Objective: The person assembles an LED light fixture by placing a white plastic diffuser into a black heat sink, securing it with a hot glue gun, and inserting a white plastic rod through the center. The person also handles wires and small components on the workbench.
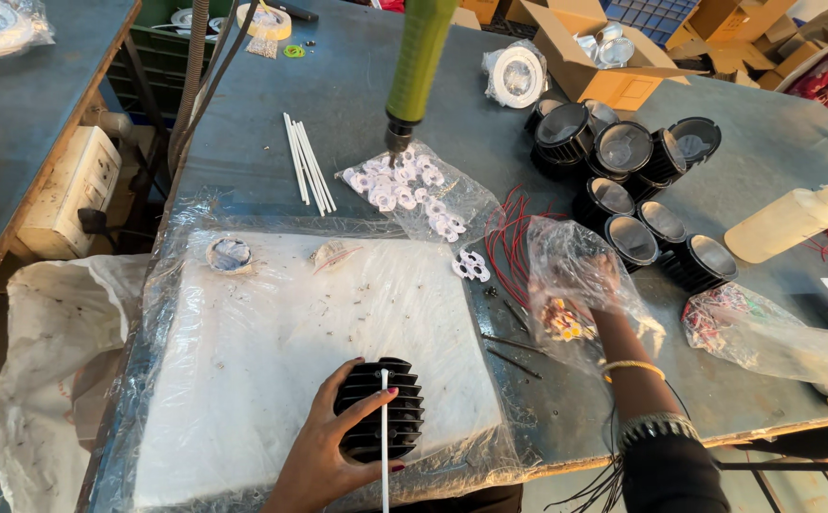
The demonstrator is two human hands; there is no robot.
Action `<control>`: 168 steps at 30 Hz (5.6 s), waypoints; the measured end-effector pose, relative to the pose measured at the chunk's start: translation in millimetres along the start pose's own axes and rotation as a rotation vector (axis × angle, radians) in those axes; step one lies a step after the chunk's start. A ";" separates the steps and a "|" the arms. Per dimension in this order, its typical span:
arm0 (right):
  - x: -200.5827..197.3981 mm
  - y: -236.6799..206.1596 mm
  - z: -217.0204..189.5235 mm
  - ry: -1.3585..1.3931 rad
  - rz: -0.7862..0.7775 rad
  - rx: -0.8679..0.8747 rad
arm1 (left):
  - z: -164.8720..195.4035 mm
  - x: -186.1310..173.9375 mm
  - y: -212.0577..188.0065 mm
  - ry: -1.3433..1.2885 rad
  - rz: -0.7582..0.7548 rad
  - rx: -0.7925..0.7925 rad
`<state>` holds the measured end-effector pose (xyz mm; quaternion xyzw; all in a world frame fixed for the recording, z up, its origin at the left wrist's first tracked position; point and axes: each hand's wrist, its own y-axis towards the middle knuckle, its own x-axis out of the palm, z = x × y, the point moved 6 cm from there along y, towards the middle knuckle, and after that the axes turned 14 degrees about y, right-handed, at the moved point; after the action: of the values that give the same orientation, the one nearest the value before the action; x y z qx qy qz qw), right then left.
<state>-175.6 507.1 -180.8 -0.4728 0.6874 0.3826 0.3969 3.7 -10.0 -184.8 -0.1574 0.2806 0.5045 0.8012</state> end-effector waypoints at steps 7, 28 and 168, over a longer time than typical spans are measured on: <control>-0.6 -27.3 6.6 0.051 0.029 -0.052 | 0.9 -2.6 -1.7 0.006 0.044 0.063; 42.5 -5.8 -34.1 0.066 0.037 -0.207 | -6.2 4.5 1.2 -0.092 -0.036 -0.009; 50.4 -83.1 -177.1 0.216 -0.068 -0.439 | -12.6 -9.1 -7.4 0.003 0.040 0.146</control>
<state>-140.9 308.4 -169.6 -0.6087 0.6101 0.4564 0.2214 3.7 -26.5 -189.4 -0.0936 0.3212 0.4983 0.7998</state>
